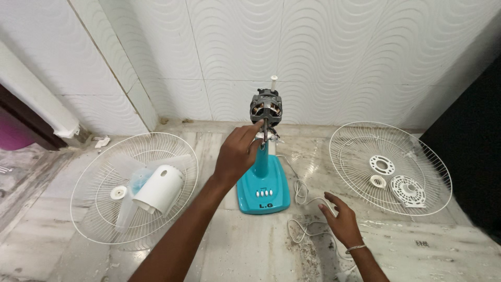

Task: The person assembles a pedestal fan by attaching the motor housing to the base, securing the rear grille, and tightening the assembly with a screwdriver. The fan blades and front cage remain detached on the floor.

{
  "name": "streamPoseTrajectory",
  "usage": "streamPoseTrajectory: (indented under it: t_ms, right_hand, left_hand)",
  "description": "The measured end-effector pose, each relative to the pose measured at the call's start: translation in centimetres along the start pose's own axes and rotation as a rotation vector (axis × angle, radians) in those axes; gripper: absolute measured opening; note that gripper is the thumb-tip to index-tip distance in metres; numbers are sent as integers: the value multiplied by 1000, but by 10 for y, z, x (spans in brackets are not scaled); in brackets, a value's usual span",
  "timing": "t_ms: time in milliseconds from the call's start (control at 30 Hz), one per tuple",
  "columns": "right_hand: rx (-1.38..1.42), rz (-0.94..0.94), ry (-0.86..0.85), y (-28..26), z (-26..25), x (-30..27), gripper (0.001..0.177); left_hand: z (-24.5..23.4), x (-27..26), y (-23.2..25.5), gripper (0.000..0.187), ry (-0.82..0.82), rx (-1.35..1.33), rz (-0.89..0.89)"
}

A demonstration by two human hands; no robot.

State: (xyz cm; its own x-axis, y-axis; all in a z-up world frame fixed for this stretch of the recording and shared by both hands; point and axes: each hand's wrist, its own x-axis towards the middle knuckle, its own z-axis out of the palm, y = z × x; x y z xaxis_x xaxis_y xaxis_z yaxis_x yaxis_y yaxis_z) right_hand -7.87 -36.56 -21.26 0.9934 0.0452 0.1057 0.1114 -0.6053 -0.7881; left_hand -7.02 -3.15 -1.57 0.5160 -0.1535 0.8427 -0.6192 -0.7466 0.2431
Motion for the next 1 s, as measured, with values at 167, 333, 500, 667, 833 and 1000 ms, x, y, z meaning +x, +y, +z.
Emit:
streamPoseTrajectory:
  t_ms: [167,333,500,667,833,1000]
  right_hand:
    - [27,-8,57,1,-11,2,51]
    - [78,19,144,6,-28,3,52]
    - [114,44,151,9,-23,-1,52]
    - [65,37,84,12,-11,-3,52]
    - [13,49,33,11,4,-2,51]
    - [-19,23,24,9,5,-3,51]
  left_hand:
    - [-4,-35,-7,43,1,-99,-288]
    - [-10,-85,-17,41,14,-154,-533]
    - [-8,-136,-26,42,21,-209,-669]
    - [-1,-174,-39,41,25,-215,-799]
    - [11,-192,-48,40,73,-242,-988]
    - [20,-201,-49,40,69,-228,-1065]
